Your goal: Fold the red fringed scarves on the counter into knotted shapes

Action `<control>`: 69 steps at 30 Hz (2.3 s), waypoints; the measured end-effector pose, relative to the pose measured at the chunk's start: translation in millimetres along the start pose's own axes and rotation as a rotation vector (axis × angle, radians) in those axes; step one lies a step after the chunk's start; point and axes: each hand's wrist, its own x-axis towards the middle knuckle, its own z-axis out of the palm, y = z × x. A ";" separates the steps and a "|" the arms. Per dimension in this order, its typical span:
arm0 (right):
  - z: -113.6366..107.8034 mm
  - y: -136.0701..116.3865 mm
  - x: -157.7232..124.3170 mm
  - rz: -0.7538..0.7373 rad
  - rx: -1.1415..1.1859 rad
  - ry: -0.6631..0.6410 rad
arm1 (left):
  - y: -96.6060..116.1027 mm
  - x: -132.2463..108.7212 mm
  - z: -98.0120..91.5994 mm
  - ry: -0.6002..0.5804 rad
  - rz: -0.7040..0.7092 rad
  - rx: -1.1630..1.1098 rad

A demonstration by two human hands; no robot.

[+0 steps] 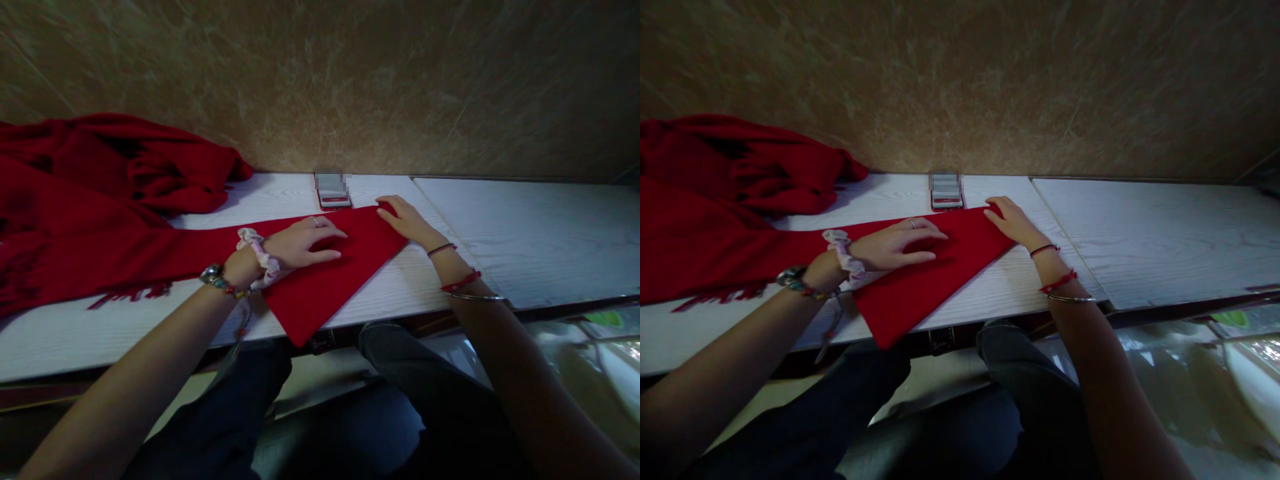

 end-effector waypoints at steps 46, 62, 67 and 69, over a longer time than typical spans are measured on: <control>-41.2 11.9 34.3 0.235 0.472 -0.273 | -22.1 -14.2 -5.6 -0.391 -0.271 -0.023; -27.5 6.9 -21.0 0.319 0.122 0.014 | -12.1 -13.2 -3.4 -0.247 -0.216 0.012; -20.8 6.6 -29.1 0.386 0.141 0.012 | -5.0 -6.1 4.3 -0.118 -0.141 0.013; -22.5 6.0 -25.2 0.446 0.224 0.012 | -3.6 -4.9 8.2 -0.131 -0.188 0.048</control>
